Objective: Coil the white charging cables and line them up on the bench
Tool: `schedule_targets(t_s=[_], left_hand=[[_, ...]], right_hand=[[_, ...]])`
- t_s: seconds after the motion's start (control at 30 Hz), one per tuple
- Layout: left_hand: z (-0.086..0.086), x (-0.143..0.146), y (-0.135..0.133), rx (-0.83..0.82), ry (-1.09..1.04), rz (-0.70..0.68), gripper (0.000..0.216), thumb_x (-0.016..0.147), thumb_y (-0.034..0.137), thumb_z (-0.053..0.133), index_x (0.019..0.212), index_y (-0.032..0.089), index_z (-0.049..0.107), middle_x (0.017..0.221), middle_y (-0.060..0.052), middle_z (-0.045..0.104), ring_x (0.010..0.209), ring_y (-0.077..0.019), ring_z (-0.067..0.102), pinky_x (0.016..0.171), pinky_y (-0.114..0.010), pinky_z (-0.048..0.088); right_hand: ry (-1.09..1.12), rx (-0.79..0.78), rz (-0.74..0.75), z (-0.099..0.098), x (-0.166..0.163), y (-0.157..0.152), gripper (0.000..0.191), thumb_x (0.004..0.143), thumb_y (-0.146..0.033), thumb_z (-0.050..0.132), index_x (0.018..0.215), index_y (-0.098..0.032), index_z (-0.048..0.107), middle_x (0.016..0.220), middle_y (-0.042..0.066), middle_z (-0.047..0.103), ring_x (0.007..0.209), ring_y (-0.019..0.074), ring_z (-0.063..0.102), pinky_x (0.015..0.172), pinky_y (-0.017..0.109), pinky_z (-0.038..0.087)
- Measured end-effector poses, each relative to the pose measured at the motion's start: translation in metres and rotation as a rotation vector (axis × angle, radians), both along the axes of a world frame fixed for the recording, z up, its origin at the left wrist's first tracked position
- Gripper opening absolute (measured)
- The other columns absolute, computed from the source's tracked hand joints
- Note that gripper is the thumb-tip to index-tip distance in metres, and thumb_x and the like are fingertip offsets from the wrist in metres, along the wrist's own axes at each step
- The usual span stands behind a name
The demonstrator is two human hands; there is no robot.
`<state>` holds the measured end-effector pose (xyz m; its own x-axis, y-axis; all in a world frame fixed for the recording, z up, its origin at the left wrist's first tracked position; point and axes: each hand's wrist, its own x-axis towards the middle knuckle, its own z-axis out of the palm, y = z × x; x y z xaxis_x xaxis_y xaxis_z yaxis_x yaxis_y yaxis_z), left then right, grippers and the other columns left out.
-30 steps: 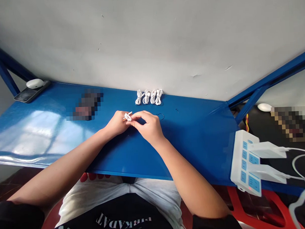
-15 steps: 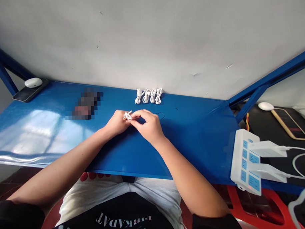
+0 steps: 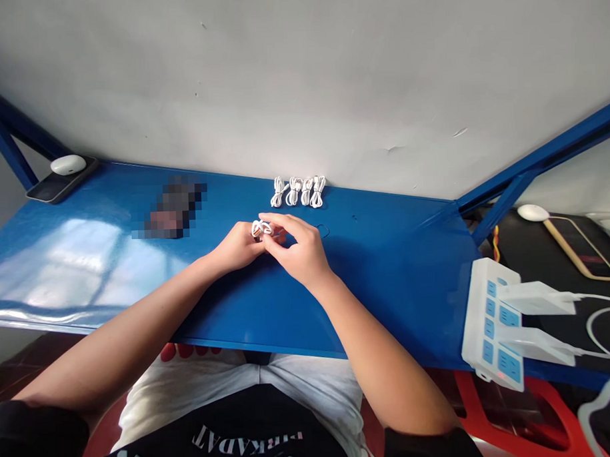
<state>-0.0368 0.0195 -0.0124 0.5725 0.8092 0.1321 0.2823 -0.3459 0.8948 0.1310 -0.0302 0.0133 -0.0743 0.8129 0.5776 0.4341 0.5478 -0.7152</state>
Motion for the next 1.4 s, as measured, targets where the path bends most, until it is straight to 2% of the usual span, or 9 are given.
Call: schedule_targets(t_s=[0.27, 0.43, 0.53, 0.7, 0.83, 0.97, 1.2, 1.3, 1.4], left_hand=[[-0.003, 0.0, 0.0, -0.02, -0.076, -0.039, 0.025, 0.087, 0.035, 0.066, 0.082, 0.012, 0.073, 0.082, -0.004, 0.074, 0.075, -0.0157, 0.065, 0.069, -0.023, 0.049], [0.004, 0.001, -0.002, -0.02, -0.026, -0.026, 0.036, 0.091, 0.038, 0.062, 0.064, 0.013, 0.061, 0.06, -0.002, 0.064, 0.058, -0.011, 0.056, 0.059, -0.022, 0.044], [0.013, 0.002, -0.007, -0.151, -0.003, -0.057, 0.044, 0.094, 0.045, 0.06, 0.062, 0.015, 0.055, 0.052, 0.0, 0.057, 0.046, -0.008, 0.05, 0.048, -0.021, 0.037], [0.025, 0.005, -0.015, -0.468, -0.149, -0.187, 0.038, 0.085, 0.048, 0.075, 0.095, 0.015, 0.06, 0.054, 0.004, 0.057, 0.042, -0.0091, 0.052, 0.042, -0.02, 0.04], [0.028, 0.009, -0.02, -0.69, -0.284, -0.245, 0.039, 0.084, 0.049, 0.075, 0.082, 0.013, 0.059, 0.062, -0.001, 0.061, 0.048, -0.0083, 0.055, 0.042, -0.019, 0.041], [0.031, 0.011, -0.024, -0.868, -0.366, -0.251, 0.039, 0.083, 0.047, 0.077, 0.08, 0.012, 0.06, 0.065, -0.002, 0.061, 0.051, -0.0084, 0.058, 0.04, -0.017, 0.041], [0.031, 0.011, -0.028, -0.997, -0.457, -0.312, 0.049, 0.086, 0.049, 0.074, 0.065, 0.017, 0.044, 0.051, 0.006, 0.039, 0.039, -0.0025, 0.033, 0.035, -0.014, 0.019], [0.031, 0.012, -0.029, -1.05, -0.527, -0.323, 0.047, 0.088, 0.048, 0.073, 0.069, 0.016, 0.043, 0.056, 0.006, 0.04, 0.044, -0.0018, 0.034, 0.04, -0.013, 0.024], [0.03, 0.015, -0.03, -1.044, -0.507, -0.311, 0.041, 0.089, 0.048, 0.071, 0.077, 0.015, 0.049, 0.063, 0.003, 0.051, 0.045, -0.0023, 0.039, 0.04, -0.013, 0.027]], right_hand=[[-0.024, 0.013, 0.011, 0.005, 0.0, -0.002, 0.021, 0.088, -0.02, 0.065, 0.106, -0.025, 0.075, 0.096, 0.003, 0.077, 0.083, 0.0178, 0.071, 0.078, 0.033, 0.062], [0.053, -0.039, -0.015, 0.0, 0.001, -0.001, 0.034, 0.086, -0.026, 0.072, 0.119, -0.026, 0.07, 0.099, 0.003, 0.076, 0.087, 0.0185, 0.073, 0.084, 0.033, 0.062], [0.1, -0.04, -0.023, 0.001, 0.002, 0.0, 0.027, 0.087, -0.031, 0.073, 0.114, -0.027, 0.072, 0.104, 0.004, 0.076, 0.09, 0.0196, 0.073, 0.085, 0.035, 0.063], [0.294, -0.168, -0.001, 0.004, 0.005, 0.005, 0.021, 0.087, -0.035, 0.073, 0.106, -0.026, 0.076, 0.107, 0.005, 0.075, 0.095, 0.0211, 0.072, 0.077, 0.033, 0.063], [0.467, -0.374, 0.003, 0.003, 0.011, 0.01, 0.025, 0.083, -0.04, 0.077, 0.101, -0.023, 0.077, 0.101, 0.005, 0.077, 0.095, 0.0214, 0.072, 0.085, 0.036, 0.061], [0.642, -0.605, 0.148, 0.007, 0.015, 0.012, 0.023, 0.083, -0.042, 0.077, 0.095, -0.023, 0.077, 0.103, 0.004, 0.076, 0.095, 0.0211, 0.071, 0.091, 0.039, 0.058], [0.802, -0.699, 0.328, 0.008, 0.012, 0.011, 0.016, 0.085, -0.038, 0.076, 0.089, -0.025, 0.068, 0.115, 0.003, 0.076, 0.109, 0.0228, 0.071, 0.102, 0.042, 0.054], [0.829, -0.7, 0.396, 0.007, 0.012, 0.009, 0.014, 0.089, -0.037, 0.071, 0.093, -0.026, 0.064, 0.121, 0.002, 0.075, 0.113, 0.0224, 0.07, 0.106, 0.044, 0.051], [0.851, -0.735, 0.433, 0.007, 0.01, 0.007, 0.013, 0.091, -0.037, 0.068, 0.093, -0.025, 0.061, 0.122, 0.004, 0.074, 0.113, 0.0229, 0.07, 0.106, 0.045, 0.052]])
